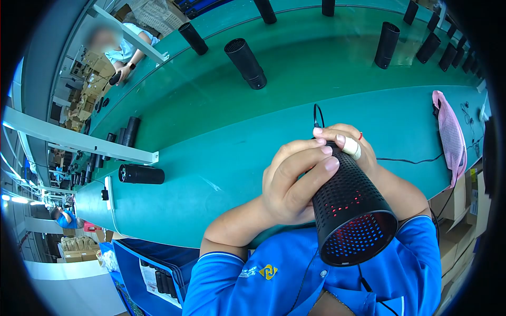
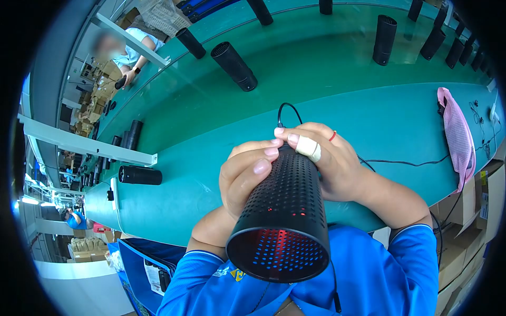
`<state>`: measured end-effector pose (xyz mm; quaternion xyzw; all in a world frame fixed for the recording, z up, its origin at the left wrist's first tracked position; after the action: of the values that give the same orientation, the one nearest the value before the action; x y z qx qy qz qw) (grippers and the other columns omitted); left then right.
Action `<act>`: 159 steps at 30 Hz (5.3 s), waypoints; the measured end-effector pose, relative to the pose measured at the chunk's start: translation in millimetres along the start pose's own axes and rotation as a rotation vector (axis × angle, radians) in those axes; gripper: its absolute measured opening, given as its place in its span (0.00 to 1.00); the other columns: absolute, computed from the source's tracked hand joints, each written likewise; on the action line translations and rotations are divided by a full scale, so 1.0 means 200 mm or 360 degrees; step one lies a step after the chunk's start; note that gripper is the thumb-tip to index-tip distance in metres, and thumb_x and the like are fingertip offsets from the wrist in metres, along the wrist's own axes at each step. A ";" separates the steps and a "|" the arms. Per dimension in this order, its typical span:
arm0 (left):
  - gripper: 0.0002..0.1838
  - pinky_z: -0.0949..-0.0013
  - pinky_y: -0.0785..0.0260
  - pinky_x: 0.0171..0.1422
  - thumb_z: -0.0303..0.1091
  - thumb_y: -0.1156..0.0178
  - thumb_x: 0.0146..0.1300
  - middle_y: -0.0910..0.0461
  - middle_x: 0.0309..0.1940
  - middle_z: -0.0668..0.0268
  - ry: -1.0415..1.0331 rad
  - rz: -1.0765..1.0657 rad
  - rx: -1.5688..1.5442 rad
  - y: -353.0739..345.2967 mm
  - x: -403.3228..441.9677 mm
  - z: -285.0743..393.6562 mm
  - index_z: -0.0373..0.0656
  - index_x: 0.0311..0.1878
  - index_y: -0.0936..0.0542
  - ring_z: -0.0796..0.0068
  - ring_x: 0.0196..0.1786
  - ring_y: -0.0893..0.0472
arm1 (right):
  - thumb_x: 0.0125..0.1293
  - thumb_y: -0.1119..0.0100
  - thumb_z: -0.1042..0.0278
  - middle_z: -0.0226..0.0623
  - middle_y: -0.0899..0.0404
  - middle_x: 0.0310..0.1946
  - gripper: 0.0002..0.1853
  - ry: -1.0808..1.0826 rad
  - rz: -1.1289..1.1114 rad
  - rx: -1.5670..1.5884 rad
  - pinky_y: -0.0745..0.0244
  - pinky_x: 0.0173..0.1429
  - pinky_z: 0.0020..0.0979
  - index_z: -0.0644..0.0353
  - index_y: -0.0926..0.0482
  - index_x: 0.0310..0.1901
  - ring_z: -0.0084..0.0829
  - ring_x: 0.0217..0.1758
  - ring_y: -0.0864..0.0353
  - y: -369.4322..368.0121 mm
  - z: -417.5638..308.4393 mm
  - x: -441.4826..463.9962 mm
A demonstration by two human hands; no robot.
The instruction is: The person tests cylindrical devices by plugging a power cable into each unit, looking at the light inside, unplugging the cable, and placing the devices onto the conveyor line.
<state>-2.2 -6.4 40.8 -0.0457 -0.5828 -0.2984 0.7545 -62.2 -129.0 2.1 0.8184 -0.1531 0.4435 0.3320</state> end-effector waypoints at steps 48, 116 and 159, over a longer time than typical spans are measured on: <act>0.18 0.63 0.25 0.45 0.28 0.36 0.51 0.25 0.44 0.56 -0.0053 -0.0012 0.0072 0.08 0.02 0.03 0.38 0.46 0.24 0.58 0.44 0.22 | 0.54 0.35 0.68 0.42 0.26 0.53 0.32 -0.0105 -0.0001 0.0103 0.28 0.50 0.32 0.60 0.35 0.61 0.34 0.47 0.24 0.00 -0.01 0.04; 0.39 0.63 0.26 0.46 0.38 0.38 0.52 0.27 0.46 0.54 0.1585 0.0541 -0.1619 0.22 -0.12 -0.24 0.39 0.64 0.44 0.61 0.43 0.21 | 0.57 0.42 0.75 0.36 0.23 0.29 0.11 -0.0295 -0.0226 0.0092 0.31 0.36 0.26 0.63 0.21 0.43 0.31 0.31 0.26 -0.04 -0.19 0.17; 0.29 0.65 0.28 0.43 0.41 0.45 0.61 0.27 0.39 0.56 0.1500 0.1188 -0.1513 0.48 -0.18 -0.65 0.39 0.61 0.41 0.66 0.37 0.22 | 0.63 0.42 0.75 0.31 0.30 0.21 0.07 -0.0500 0.0181 0.2323 0.41 0.12 0.22 0.58 0.31 0.38 0.19 0.12 0.38 0.44 -0.41 0.16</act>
<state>151.5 32.7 -6.2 -0.4270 0.0456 -0.2305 0.8732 -142.6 -136.5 96.2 0.8752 0.0923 0.3267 -0.3446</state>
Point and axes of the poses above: each hand's wrist, its own x-axis towards the middle knuckle, its own y-axis out of the back of the hand, z = x × y, the point moved 5 cm from there along x, towards the middle knuckle
